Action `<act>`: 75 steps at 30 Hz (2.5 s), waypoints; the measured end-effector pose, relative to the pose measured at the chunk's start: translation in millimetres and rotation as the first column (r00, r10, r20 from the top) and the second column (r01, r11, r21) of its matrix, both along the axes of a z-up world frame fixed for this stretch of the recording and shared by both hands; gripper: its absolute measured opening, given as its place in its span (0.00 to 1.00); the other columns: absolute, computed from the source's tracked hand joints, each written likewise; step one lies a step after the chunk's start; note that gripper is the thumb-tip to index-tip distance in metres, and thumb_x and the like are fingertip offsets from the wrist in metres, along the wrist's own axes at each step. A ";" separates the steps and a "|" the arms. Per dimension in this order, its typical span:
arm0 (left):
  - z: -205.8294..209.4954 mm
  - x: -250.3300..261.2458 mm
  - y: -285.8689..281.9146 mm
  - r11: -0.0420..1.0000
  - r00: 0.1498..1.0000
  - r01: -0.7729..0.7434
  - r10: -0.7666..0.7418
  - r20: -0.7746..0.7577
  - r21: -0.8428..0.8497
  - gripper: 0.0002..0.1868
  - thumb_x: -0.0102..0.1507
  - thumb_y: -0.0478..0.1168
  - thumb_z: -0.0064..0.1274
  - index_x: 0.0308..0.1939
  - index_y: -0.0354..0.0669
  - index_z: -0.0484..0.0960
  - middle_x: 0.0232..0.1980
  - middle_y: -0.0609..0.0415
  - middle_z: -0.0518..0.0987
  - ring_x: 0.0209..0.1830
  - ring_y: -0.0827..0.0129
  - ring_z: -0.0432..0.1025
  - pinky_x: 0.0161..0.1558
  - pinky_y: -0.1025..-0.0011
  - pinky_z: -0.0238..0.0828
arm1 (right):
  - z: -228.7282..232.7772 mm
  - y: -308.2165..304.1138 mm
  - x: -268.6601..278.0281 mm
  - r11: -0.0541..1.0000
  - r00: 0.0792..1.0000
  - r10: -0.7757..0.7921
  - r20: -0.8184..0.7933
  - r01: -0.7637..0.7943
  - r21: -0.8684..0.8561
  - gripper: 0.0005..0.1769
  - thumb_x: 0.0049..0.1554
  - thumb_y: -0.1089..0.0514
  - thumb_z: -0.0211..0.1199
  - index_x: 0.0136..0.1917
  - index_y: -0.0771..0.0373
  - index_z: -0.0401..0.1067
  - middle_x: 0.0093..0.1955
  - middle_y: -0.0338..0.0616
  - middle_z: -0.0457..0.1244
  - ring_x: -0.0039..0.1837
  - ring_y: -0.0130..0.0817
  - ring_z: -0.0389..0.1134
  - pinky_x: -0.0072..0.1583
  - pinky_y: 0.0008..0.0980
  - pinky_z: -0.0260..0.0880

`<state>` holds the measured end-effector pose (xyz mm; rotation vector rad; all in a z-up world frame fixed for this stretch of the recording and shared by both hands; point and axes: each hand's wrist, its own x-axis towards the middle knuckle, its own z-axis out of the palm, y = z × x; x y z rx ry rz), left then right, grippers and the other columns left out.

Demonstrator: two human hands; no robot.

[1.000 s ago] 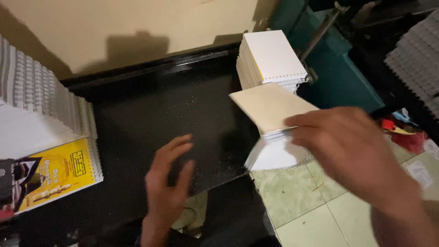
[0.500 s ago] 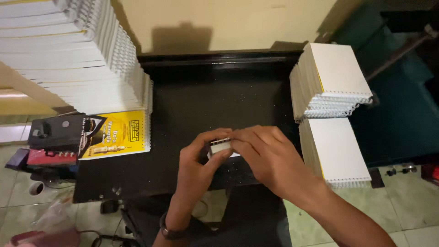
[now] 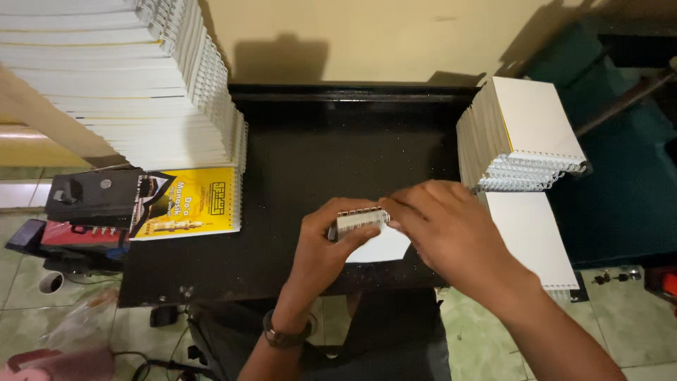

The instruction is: The person takes spiral-bound notebooks from a stack, flips them over to check the cover, and places them onto a growing pile on the table. They repeat this process for several notebooks, occasionally adjusting the stacks.

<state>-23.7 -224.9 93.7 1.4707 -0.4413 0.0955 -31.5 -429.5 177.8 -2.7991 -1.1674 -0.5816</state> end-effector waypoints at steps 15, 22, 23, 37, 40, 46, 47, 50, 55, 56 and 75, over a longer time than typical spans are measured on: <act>12.2 -5.7 5.5 0.997 0.993 0.064 -0.068 0.092 0.044 0.12 0.59 0.39 0.64 0.46 0.45 0.84 0.51 0.50 0.86 0.53 0.64 0.80 0.58 0.67 0.73 | 24.8 -20.1 3.5 0.978 0.916 0.072 -0.396 0.012 0.207 0.15 0.59 0.54 0.64 0.58 0.59 0.77 0.54 0.41 0.69 0.54 0.41 0.69 0.54 0.40 0.66; 12.3 -2.4 2.9 0.986 0.986 0.164 -0.164 -0.004 0.033 0.19 0.59 0.40 0.66 0.54 0.46 0.85 0.52 0.52 0.84 0.52 0.67 0.77 0.54 0.69 0.74 | 17.2 -13.7 -11.3 0.999 0.999 0.040 -0.020 -0.041 -0.006 0.11 0.62 0.58 0.62 0.58 0.56 0.72 0.53 0.36 0.65 0.52 0.37 0.64 0.55 0.39 0.59; 11.3 -2.0 3.2 0.986 0.987 0.161 -0.161 0.021 0.036 0.17 0.59 0.39 0.67 0.52 0.44 0.86 0.48 0.53 0.85 0.46 0.71 0.77 0.49 0.73 0.71 | 17.4 -12.8 -12.2 0.999 0.999 0.047 0.027 -0.046 -0.028 0.08 0.64 0.56 0.59 0.57 0.55 0.72 0.53 0.35 0.65 0.52 0.36 0.65 0.57 0.38 0.58; 13.7 -3.9 -0.4 0.981 0.979 0.192 -0.190 -0.072 0.031 0.17 0.62 0.39 0.60 0.56 0.50 0.85 0.56 0.51 0.85 0.57 0.63 0.79 0.50 0.66 0.78 | -165.4 -122.0 -99.1 0.890 0.829 -0.457 0.323 0.422 0.176 0.21 0.53 0.42 0.73 0.57 0.48 0.76 0.61 0.43 0.67 0.64 0.42 0.65 0.66 0.46 0.48; 10.4 -5.3 -1.5 0.982 0.982 0.189 -0.188 -0.025 0.020 0.16 0.63 0.39 0.59 0.56 0.49 0.84 0.56 0.51 0.85 0.56 0.63 0.78 0.51 0.66 0.76 | -196.5 -149.6 -103.4 0.888 0.773 -0.459 0.438 0.414 0.200 0.13 0.56 0.47 0.70 0.53 0.50 0.77 0.60 0.47 0.67 0.65 0.45 0.64 0.68 0.52 0.45; 2.4 -4.7 -2.4 0.985 0.985 0.172 -0.173 0.023 0.030 0.17 0.62 0.39 0.61 0.56 0.48 0.84 0.56 0.51 0.85 0.59 0.62 0.78 0.54 0.67 0.78 | -207.9 -169.9 -84.8 0.930 0.697 -0.368 0.615 0.289 0.228 0.06 0.60 0.56 0.60 0.50 0.52 0.75 0.56 0.45 0.67 0.60 0.42 0.63 0.64 0.49 0.45; 1.8 -5.5 -1.5 0.983 0.984 0.177 -0.178 0.022 0.046 0.17 0.63 0.41 0.61 0.56 0.50 0.84 0.56 0.50 0.85 0.59 0.61 0.79 0.53 0.67 0.79 | -211.6 -175.2 -86.4 0.936 0.704 -0.350 0.618 0.284 0.207 0.06 0.61 0.52 0.60 0.50 0.51 0.76 0.56 0.45 0.67 0.59 0.41 0.64 0.63 0.50 0.44; 10.0 -3.9 0.3 0.981 0.981 0.167 -0.175 0.086 0.094 0.16 0.63 0.41 0.60 0.53 0.43 0.85 0.54 0.49 0.86 0.55 0.64 0.79 0.57 0.67 0.72 | -216.8 -198.1 -77.1 0.939 0.697 -0.343 0.630 0.272 0.210 0.11 0.51 0.63 0.62 0.46 0.50 0.73 0.58 0.46 0.66 0.59 0.45 0.62 0.62 0.50 0.44; 7.2 -7.3 -0.4 0.983 0.984 0.175 -0.176 0.020 0.048 0.17 0.62 0.39 0.62 0.56 0.48 0.84 0.57 0.49 0.85 0.60 0.61 0.78 0.55 0.67 0.77 | -202.3 -203.6 -72.0 0.931 0.731 -0.360 0.580 0.246 0.268 0.09 0.57 0.66 0.60 0.48 0.53 0.74 0.57 0.48 0.66 0.59 0.46 0.64 0.61 0.48 0.50; 5.1 -7.5 -0.2 0.984 0.985 0.173 -0.174 0.006 0.045 0.18 0.62 0.38 0.62 0.56 0.48 0.84 0.57 0.49 0.85 0.61 0.61 0.78 0.55 0.67 0.77 | -200.0 -201.6 -72.1 0.931 0.744 -0.359 0.564 0.243 0.272 0.06 0.57 0.64 0.62 0.46 0.53 0.75 0.55 0.49 0.66 0.59 0.46 0.63 0.61 0.48 0.50; 14.5 -4.2 -1.2 0.990 0.991 0.132 -0.131 -0.017 0.046 0.13 0.60 0.42 0.62 0.48 0.45 0.86 0.48 0.54 0.85 0.43 0.73 0.75 0.43 0.74 0.68 | -2.1 -35.4 -12.8 0.937 0.977 0.068 -0.204 0.008 0.350 0.18 0.58 0.55 0.68 0.61 0.60 0.76 0.54 0.43 0.66 0.54 0.40 0.67 0.55 0.38 0.66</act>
